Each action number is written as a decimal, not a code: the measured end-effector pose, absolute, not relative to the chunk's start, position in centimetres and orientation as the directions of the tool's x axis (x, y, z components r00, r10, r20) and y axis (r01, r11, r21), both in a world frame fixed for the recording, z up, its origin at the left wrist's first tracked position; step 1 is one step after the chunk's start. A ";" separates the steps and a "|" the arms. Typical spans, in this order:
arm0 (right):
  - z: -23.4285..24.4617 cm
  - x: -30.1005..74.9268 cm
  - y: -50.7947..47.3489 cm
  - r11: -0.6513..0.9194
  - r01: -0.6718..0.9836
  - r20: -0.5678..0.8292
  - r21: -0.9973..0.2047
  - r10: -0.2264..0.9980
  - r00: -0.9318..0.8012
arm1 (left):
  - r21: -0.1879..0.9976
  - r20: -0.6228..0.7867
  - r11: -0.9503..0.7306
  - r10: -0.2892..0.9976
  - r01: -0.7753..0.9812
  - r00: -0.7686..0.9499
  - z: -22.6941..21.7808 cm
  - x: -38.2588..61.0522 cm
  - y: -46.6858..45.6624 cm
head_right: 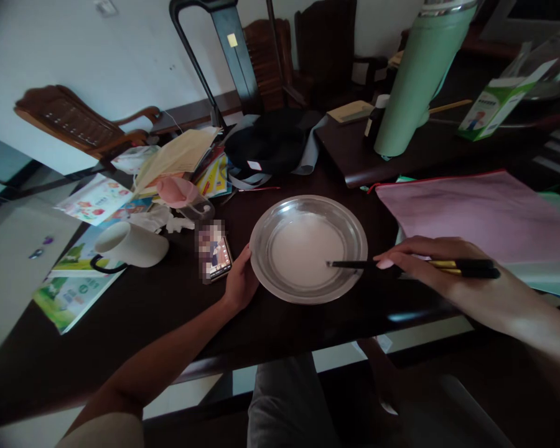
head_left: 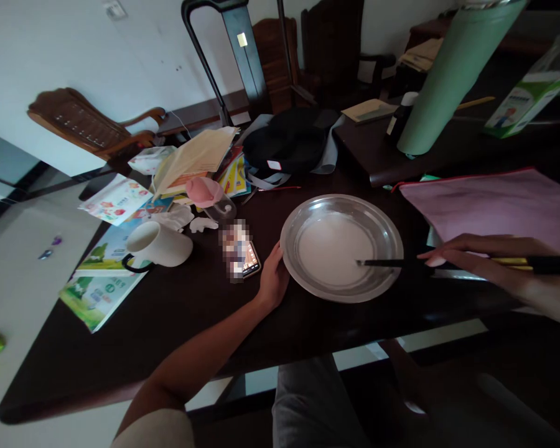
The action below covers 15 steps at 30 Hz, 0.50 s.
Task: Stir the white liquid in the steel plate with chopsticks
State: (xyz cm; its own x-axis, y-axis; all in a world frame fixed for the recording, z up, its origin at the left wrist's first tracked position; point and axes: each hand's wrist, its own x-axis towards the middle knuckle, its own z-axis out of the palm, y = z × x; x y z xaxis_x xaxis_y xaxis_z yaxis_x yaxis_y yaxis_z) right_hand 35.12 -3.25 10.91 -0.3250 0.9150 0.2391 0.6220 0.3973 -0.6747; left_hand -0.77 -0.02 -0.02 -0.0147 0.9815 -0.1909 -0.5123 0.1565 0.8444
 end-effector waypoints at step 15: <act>8.3 29.8 -0.5 0.436 0.577 0.339 -0.690 0.900 -0.275 | 0.848 -0.200 0.174 0.980 -0.500 0.003 -0.1 -1.0 0.0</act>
